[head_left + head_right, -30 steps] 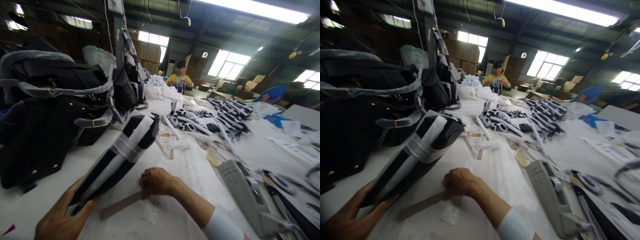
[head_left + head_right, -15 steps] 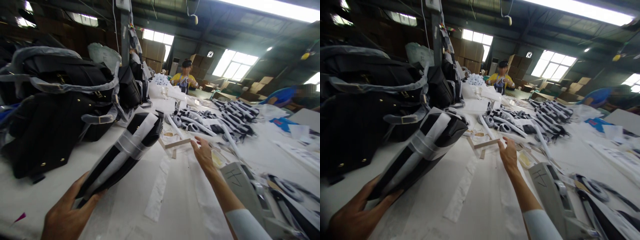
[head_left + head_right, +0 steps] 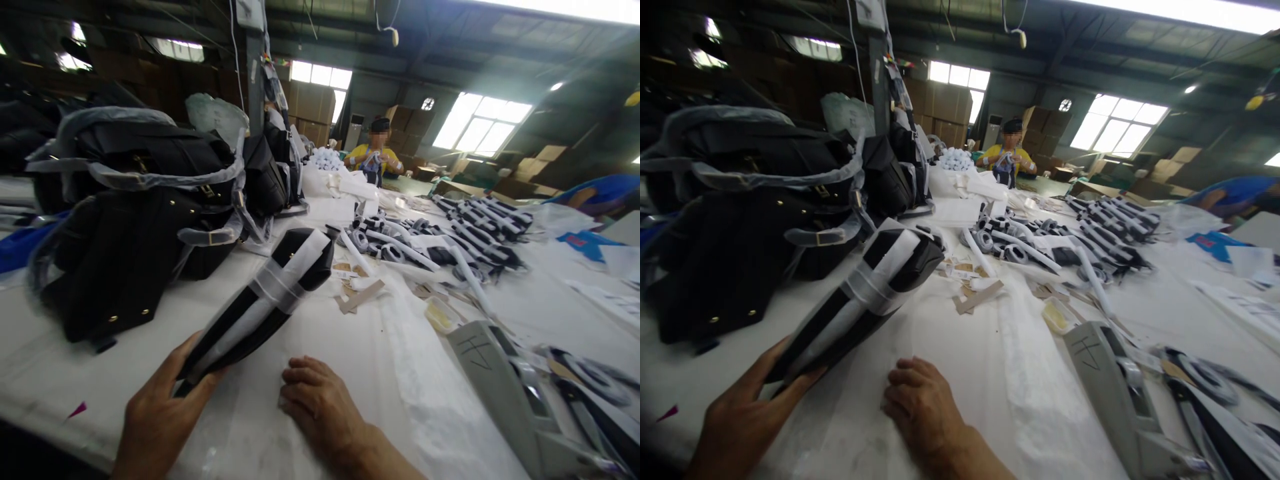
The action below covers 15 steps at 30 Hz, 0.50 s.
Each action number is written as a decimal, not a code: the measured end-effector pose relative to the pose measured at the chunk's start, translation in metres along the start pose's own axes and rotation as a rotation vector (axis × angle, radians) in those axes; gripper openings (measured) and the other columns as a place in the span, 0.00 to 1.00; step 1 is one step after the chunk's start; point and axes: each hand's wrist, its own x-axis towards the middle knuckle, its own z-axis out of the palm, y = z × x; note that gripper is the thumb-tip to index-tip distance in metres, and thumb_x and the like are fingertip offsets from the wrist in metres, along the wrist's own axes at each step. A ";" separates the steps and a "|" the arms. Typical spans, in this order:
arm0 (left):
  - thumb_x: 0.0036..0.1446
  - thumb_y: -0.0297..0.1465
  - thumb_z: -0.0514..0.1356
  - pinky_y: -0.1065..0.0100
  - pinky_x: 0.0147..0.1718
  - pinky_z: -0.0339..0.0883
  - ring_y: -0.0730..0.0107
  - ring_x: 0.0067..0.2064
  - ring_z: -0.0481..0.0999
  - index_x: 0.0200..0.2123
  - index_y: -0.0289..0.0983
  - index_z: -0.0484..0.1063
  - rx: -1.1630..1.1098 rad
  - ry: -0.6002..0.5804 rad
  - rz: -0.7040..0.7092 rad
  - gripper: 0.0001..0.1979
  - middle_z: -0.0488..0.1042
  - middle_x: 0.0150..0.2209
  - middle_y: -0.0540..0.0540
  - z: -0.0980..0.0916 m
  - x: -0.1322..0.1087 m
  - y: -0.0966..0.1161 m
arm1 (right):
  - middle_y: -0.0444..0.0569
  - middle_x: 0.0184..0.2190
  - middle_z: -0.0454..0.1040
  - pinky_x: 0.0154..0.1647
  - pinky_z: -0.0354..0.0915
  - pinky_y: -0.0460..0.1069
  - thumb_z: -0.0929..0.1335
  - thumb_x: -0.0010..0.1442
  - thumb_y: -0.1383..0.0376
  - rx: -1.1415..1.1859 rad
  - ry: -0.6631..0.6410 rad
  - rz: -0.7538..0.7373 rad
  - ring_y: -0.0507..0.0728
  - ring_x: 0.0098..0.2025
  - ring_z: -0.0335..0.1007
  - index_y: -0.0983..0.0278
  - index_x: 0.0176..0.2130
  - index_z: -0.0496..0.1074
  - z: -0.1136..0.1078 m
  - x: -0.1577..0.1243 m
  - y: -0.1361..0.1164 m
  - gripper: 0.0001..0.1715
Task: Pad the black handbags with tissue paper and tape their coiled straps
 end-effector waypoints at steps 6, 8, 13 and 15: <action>0.66 0.38 0.55 0.67 0.49 0.73 0.61 0.46 0.81 0.55 0.39 0.66 -0.020 0.035 0.048 0.17 0.78 0.48 0.44 -0.004 0.012 0.016 | 0.43 0.51 0.78 0.68 0.54 0.51 0.68 0.64 0.61 0.065 -0.167 0.041 0.55 0.61 0.66 0.55 0.51 0.74 0.003 -0.013 -0.026 0.15; 0.65 0.36 0.57 0.68 0.51 0.72 0.62 0.46 0.81 0.55 0.39 0.66 -0.052 0.061 0.079 0.16 0.78 0.48 0.45 -0.004 0.017 0.020 | 0.46 0.54 0.76 0.68 0.55 0.54 0.69 0.62 0.59 0.053 -0.185 0.132 0.59 0.62 0.65 0.57 0.56 0.71 0.001 -0.017 -0.031 0.22; 0.63 0.32 0.58 0.66 0.51 0.72 0.62 0.47 0.80 0.55 0.38 0.67 -0.158 0.052 0.114 0.18 0.78 0.49 0.45 0.000 0.027 0.028 | 0.49 0.55 0.75 0.65 0.61 0.55 0.69 0.63 0.60 0.037 -0.130 0.111 0.60 0.60 0.68 0.58 0.56 0.72 -0.009 -0.030 -0.034 0.22; 0.63 0.33 0.59 0.65 0.51 0.73 0.61 0.47 0.80 0.55 0.38 0.68 -0.187 0.056 0.100 0.18 0.78 0.49 0.45 0.001 0.031 0.029 | 0.51 0.52 0.77 0.62 0.64 0.55 0.66 0.65 0.64 -0.005 -0.040 0.093 0.60 0.58 0.70 0.59 0.54 0.74 -0.017 -0.030 -0.029 0.18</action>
